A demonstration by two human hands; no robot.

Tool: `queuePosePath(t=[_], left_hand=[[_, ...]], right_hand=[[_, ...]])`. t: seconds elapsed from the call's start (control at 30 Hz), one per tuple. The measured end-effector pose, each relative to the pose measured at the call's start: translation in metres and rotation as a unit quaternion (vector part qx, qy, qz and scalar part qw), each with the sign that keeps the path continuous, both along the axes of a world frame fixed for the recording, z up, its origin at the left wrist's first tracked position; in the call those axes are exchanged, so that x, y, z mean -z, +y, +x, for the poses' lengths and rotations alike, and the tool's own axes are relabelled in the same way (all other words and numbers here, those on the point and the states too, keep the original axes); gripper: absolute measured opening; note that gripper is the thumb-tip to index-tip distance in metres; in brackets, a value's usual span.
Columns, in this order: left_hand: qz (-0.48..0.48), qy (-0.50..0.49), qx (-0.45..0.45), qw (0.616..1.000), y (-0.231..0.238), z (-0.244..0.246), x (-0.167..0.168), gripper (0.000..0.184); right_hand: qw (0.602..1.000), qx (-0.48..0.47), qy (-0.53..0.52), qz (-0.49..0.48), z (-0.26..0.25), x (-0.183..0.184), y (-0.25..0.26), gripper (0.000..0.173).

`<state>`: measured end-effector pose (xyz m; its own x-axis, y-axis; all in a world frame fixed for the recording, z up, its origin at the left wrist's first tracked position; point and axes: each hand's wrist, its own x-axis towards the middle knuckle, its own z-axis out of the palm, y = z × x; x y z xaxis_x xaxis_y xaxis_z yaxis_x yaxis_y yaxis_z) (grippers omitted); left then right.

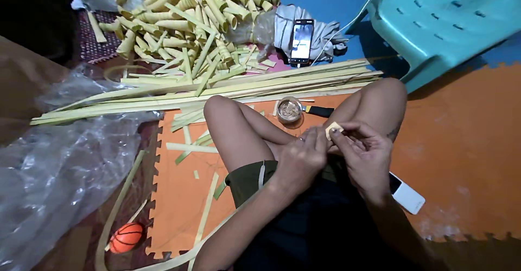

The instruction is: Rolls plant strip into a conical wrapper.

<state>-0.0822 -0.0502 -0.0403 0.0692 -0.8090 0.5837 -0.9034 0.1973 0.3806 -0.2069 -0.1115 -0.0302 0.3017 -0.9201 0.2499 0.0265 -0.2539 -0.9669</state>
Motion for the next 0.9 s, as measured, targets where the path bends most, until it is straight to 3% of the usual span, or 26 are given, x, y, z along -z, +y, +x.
queuePosePath(t=[0.07, 0.13, 0.2, 0.27, 0.3, 0.37, 0.47, 0.57, 0.77, 0.83, 0.9], left_hand=[[0.092, 0.223, 0.083, 0.967, 0.000, 0.014, -0.007, 0.022], [0.185, 0.384, 0.111, 0.898, -0.002, 0.026, -0.014, 0.012], [0.211, 0.472, 0.126, 0.847, -0.004, 0.032, -0.017, 0.007], [0.207, 0.486, 0.119, 0.840, -0.004, 0.031, -0.017, 0.006], [0.214, 0.496, 0.120, 0.833, -0.003, 0.030, -0.018, 0.005], [0.257, 0.539, 0.138, 0.790, -0.001, 0.032, -0.023, 0.007], [0.297, 0.590, 0.163, 0.733, 0.001, 0.036, -0.034, 0.016], [0.302, 0.576, 0.145, 0.746, -0.001, 0.036, -0.040, 0.025], [0.298, 0.592, 0.199, 0.722, 0.001, 0.046, -0.035, 0.022], [0.274, 0.560, 0.194, 0.758, 0.002, 0.048, -0.035, 0.025], [0.237, 0.526, 0.182, 0.796, 0.001, 0.046, -0.029, 0.022]], right_hand=[[1.000, -0.011, 0.002, -0.011, -0.004, 0.000, -0.003, 0.019], [0.998, -0.042, -0.029, 0.026, -0.003, 0.000, -0.002, 0.021], [0.985, -0.064, -0.086, 0.136, 0.002, 0.001, 0.002, 0.024], [0.970, -0.055, -0.131, 0.199, 0.006, 0.004, 0.007, 0.024], [0.975, -0.037, -0.136, 0.173, 0.008, 0.007, 0.009, 0.022], [0.995, 0.008, -0.096, 0.011, 0.008, 0.014, 0.010, 0.020], [0.969, 0.042, 0.002, -0.244, 0.003, 0.023, 0.004, 0.016], [0.934, 0.000, 0.064, -0.351, -0.006, 0.027, -0.002, 0.012], [0.903, -0.072, 0.104, -0.412, -0.021, 0.024, -0.016, 0.018], [0.920, -0.078, 0.109, -0.369, -0.021, 0.017, -0.018, 0.022], [0.962, -0.079, 0.108, -0.237, -0.018, 0.004, -0.017, 0.020]])
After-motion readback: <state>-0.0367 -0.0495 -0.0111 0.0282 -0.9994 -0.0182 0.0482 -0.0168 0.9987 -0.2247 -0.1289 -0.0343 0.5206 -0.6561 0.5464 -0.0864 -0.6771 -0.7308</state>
